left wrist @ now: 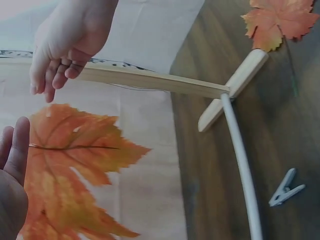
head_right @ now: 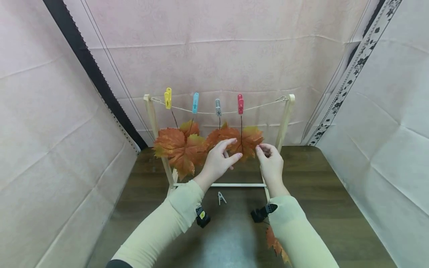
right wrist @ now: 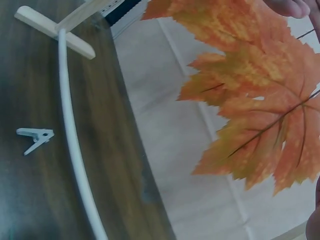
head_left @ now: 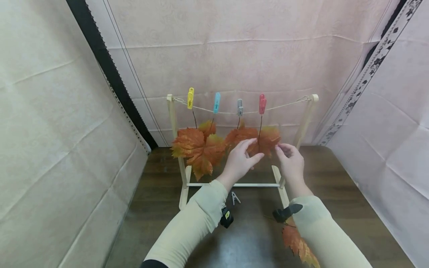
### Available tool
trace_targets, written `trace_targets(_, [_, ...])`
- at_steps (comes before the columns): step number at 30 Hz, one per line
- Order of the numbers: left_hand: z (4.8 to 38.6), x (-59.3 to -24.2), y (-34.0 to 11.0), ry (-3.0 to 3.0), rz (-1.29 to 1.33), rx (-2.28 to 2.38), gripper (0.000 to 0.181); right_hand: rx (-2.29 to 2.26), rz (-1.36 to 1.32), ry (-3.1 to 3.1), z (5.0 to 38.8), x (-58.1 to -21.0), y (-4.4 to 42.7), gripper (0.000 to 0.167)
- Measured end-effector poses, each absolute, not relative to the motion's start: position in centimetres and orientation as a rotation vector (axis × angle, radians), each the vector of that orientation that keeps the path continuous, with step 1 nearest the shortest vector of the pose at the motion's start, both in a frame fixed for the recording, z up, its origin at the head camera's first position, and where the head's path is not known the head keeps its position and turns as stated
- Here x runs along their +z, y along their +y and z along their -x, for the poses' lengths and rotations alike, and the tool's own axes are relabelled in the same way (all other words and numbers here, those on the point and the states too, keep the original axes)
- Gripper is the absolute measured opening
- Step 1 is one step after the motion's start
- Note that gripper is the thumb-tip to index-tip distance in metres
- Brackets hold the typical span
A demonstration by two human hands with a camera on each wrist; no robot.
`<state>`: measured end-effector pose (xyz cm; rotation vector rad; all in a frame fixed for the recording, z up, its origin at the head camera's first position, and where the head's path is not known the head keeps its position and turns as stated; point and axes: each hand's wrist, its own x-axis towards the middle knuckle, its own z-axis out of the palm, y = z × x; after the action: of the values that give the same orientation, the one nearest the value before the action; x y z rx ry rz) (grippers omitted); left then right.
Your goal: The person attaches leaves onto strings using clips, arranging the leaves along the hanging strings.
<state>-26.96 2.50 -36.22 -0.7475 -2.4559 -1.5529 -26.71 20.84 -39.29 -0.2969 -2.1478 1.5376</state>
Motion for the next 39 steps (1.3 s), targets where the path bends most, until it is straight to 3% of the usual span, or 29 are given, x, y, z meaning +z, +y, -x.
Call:
trace_targets(7, [26.8,-38.9,2.2,-2.503,0.67,-1.63,0.056,1.51,0.321,-2.207,26.0,-41.0,21.0,0.031])
trace_targets(26, [27.9,-46.6,-0.4,-2.785,0.52,-1.431,0.049,1.423,0.309,-2.516,23.9,-46.6,22.9,0.041])
trace_targets(39, [27.3,-51.6,-1.2,-2.881,0.601,-1.319,0.042,1.319,0.272,-2.716,22.0,-49.8,24.2,0.043])
